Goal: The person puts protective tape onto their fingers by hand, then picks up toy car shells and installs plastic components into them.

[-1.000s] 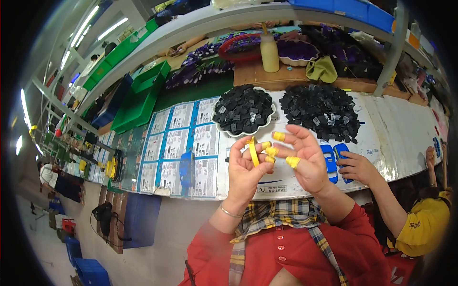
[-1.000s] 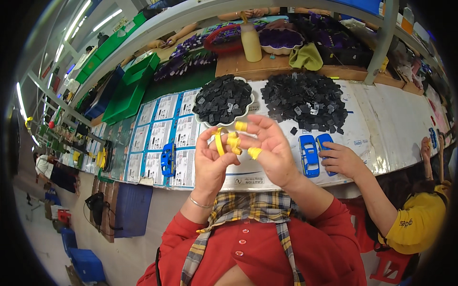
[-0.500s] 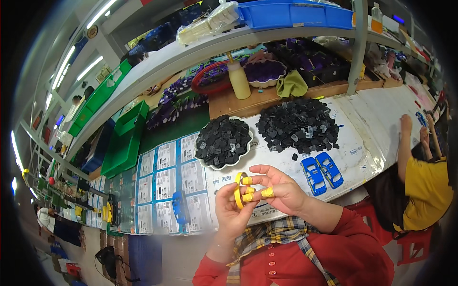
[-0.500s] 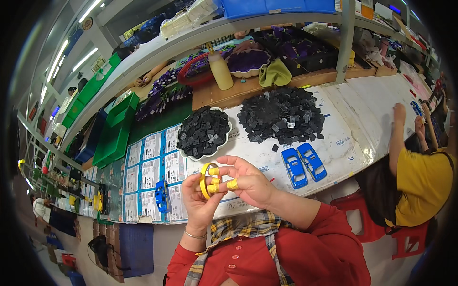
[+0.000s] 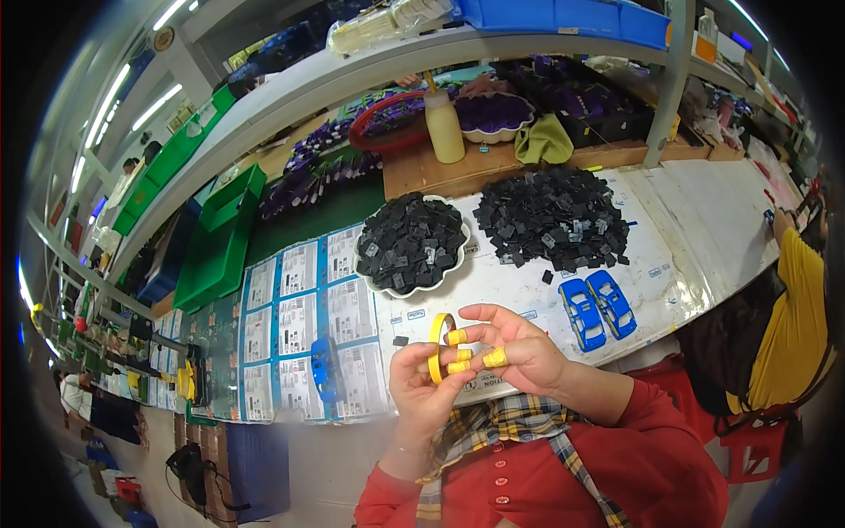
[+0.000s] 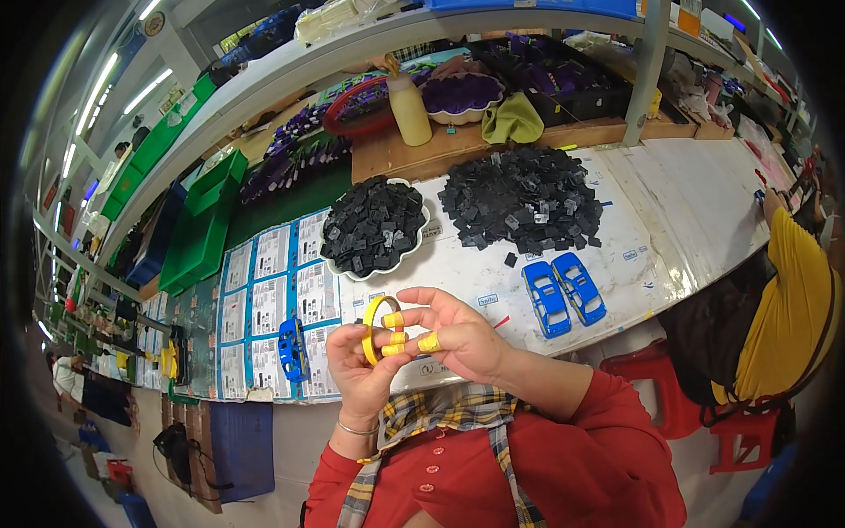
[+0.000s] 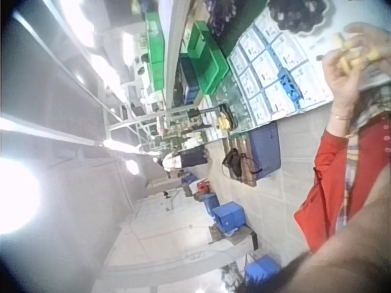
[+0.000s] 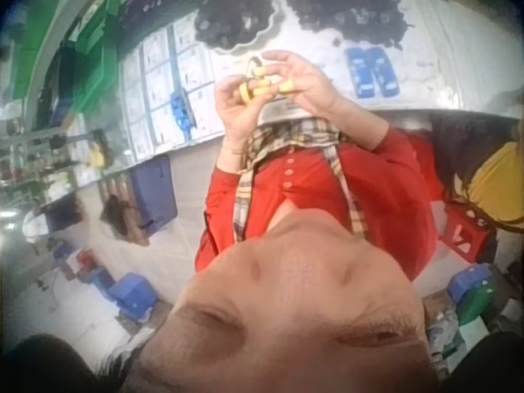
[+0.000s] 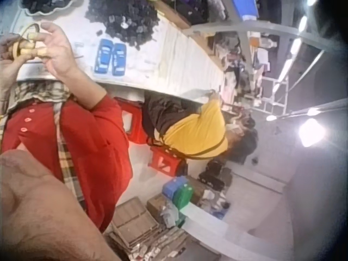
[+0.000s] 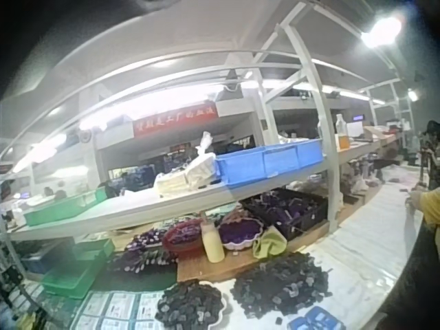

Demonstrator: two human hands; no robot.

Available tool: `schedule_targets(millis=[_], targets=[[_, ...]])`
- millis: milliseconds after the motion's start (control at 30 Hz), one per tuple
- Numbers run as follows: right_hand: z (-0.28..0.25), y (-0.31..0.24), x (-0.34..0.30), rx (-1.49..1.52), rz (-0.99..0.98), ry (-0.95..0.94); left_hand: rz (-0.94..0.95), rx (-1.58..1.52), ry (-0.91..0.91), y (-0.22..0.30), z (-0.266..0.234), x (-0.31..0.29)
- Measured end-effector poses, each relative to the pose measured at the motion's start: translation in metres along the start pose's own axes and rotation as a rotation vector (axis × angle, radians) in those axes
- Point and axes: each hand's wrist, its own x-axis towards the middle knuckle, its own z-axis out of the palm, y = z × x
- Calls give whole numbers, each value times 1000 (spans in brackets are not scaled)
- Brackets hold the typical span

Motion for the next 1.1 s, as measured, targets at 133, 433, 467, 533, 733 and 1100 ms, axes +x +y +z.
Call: schedule_targets(millis=[133, 433, 467, 533, 733, 1100], targets=[[-10, 6, 0, 147, 82, -17, 38, 112, -26, 0, -1, -2], [-18, 9, 2, 154, 62, 38, -80, -145, 17, -7, 2, -5], [-20, 10, 2, 134, 42, 37, -120, -149, 65, -8, -1, -5], [-23, 8, 6, 73, -4, 70, -166, -159, 138, -10, -6, 0], [-26, 11, -2, -375, -21, 175, -144, -333, 158, -11, -8, 3], [-25, 43, -3, -1491, -474, -221, -205, -457, 191, -6, 8, -14]])
